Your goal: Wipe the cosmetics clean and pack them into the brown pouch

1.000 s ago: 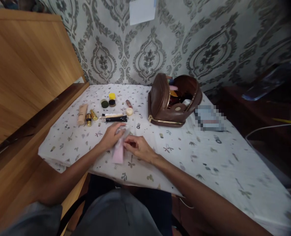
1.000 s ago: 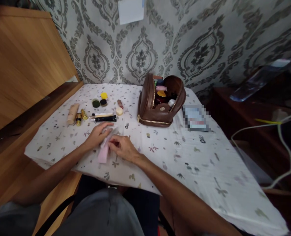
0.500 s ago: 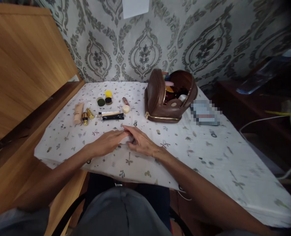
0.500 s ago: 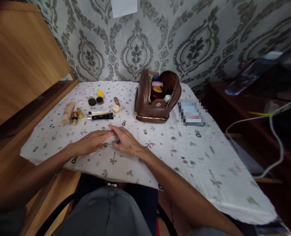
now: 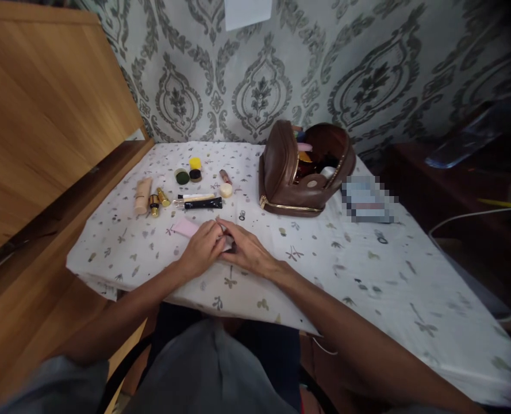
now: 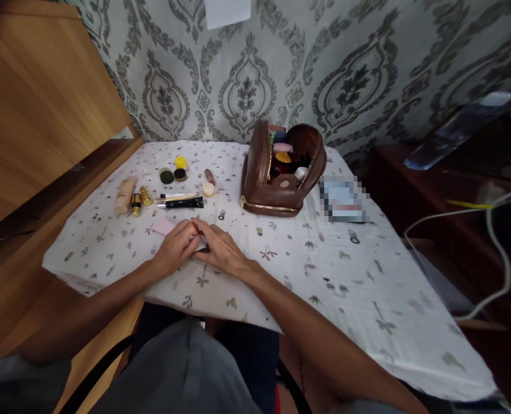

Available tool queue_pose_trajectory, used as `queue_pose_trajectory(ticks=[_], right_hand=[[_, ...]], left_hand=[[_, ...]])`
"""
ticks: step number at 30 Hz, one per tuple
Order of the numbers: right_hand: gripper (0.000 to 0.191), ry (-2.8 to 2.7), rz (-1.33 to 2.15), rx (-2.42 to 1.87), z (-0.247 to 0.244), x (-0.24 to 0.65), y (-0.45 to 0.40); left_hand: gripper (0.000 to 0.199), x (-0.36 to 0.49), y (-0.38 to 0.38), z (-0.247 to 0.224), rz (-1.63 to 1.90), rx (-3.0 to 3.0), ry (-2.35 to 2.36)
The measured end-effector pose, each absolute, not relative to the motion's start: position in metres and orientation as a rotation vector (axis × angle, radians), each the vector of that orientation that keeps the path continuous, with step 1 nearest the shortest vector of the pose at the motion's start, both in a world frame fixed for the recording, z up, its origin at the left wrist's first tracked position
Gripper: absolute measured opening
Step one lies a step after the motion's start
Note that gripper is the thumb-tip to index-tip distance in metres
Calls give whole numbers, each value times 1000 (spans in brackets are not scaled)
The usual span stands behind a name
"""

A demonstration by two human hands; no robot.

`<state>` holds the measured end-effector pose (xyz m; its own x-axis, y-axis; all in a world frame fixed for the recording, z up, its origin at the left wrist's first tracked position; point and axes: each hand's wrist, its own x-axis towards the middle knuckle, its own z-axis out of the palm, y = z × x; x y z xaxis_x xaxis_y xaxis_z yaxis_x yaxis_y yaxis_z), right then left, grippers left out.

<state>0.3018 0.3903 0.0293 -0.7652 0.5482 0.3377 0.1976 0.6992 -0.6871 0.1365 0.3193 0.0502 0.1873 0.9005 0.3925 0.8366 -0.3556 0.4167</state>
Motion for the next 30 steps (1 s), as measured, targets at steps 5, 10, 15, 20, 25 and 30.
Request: queue_pose_trajectory(ticks=[5, 10, 15, 20, 25, 30], right_hand=[[77, -2356, 897, -737, 35, 293, 384], [74, -2358, 889, -844, 39, 287, 380], [68, -2327, 890, -834, 35, 286, 381], [46, -2377, 791, -768, 31, 287, 384], [31, -2423, 692, -687, 31, 288, 383], [34, -2434, 704, -659, 33, 290, 382]], left_hand=[[11, 138, 320, 52, 1107, 2204, 1703], [12, 127, 322, 56, 856, 2233, 1907], [10, 93, 329, 48, 716, 2068, 2298], [22, 55, 335, 38, 989, 2019, 2225], [23, 37, 339, 38, 1011, 2035, 2228], [20, 52, 337, 49, 1052, 2066, 2227]])
